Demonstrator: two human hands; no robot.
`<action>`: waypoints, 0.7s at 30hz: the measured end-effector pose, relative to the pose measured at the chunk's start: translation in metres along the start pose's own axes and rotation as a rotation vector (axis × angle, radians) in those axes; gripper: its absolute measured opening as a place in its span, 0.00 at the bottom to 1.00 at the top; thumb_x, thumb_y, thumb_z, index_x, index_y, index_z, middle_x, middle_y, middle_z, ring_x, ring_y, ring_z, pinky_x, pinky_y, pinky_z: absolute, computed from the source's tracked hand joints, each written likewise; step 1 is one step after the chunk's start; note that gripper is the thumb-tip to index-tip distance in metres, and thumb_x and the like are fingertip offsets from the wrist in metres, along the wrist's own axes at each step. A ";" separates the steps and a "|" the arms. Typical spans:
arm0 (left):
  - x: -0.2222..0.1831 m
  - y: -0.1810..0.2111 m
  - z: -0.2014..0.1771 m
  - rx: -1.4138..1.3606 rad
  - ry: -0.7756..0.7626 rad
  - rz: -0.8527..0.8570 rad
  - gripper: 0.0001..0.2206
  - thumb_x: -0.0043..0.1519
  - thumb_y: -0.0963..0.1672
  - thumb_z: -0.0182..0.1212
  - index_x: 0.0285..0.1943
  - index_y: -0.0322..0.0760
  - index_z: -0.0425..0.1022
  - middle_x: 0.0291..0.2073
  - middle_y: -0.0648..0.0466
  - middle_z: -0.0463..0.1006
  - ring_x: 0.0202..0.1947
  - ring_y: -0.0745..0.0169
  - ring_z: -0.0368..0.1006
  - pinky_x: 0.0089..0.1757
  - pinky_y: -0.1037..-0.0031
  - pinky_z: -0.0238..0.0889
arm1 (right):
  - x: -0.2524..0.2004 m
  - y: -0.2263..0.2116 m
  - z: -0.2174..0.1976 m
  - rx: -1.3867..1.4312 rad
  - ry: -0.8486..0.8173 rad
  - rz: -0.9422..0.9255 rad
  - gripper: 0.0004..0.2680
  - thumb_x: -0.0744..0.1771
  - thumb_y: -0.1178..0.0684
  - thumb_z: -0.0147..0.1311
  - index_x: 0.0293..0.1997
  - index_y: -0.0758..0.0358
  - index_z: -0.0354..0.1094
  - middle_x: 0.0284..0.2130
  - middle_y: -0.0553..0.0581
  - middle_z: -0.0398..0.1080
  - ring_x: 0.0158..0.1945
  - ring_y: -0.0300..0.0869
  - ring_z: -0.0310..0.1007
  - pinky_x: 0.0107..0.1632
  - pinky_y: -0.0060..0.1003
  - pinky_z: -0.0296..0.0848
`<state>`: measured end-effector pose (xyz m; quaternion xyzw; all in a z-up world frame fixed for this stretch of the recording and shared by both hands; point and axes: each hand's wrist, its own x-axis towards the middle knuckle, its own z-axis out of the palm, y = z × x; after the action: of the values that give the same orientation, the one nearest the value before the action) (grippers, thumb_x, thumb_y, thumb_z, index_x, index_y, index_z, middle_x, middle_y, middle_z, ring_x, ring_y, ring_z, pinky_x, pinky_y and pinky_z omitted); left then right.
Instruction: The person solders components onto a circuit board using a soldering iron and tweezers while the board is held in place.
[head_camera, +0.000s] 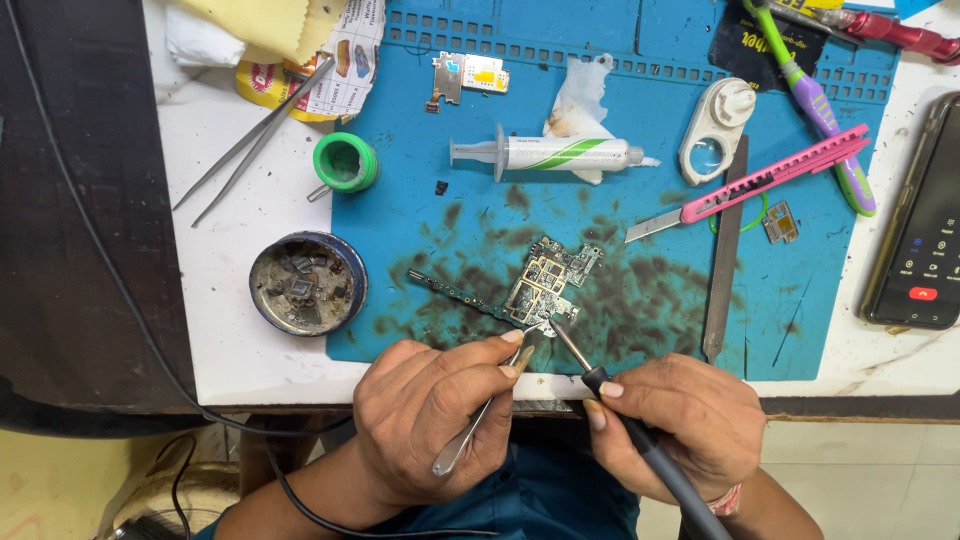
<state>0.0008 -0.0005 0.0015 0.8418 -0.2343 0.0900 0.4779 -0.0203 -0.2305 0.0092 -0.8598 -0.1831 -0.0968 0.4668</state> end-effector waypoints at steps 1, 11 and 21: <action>0.000 0.000 0.000 -0.002 -0.002 -0.004 0.12 0.61 0.39 0.70 0.47 0.36 0.70 0.46 0.51 0.84 0.32 0.65 0.80 0.32 0.74 0.62 | 0.000 0.000 0.000 0.002 0.001 0.016 0.08 0.59 0.63 0.65 0.37 0.67 0.70 0.23 0.55 0.73 0.24 0.39 0.76 0.27 0.29 0.70; 0.000 0.001 0.000 -0.002 -0.006 0.008 0.12 0.62 0.39 0.68 0.49 0.35 0.69 0.46 0.51 0.83 0.34 0.63 0.81 0.33 0.73 0.63 | -0.005 0.002 -0.003 -0.013 0.018 -0.007 0.09 0.61 0.62 0.64 0.40 0.66 0.68 0.24 0.56 0.73 0.26 0.41 0.77 0.29 0.31 0.72; 0.000 0.005 0.003 0.037 0.035 0.015 0.11 0.60 0.37 0.68 0.46 0.35 0.69 0.44 0.50 0.84 0.30 0.60 0.79 0.33 0.72 0.64 | -0.050 0.012 -0.017 -0.422 0.485 -0.021 0.13 0.76 0.46 0.47 0.49 0.68 0.66 0.37 0.63 0.75 0.41 0.51 0.78 0.49 0.42 0.76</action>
<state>-0.0021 -0.0050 0.0033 0.8471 -0.2306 0.1127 0.4653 -0.0612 -0.2622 -0.0072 -0.8874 -0.0513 -0.3398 0.3073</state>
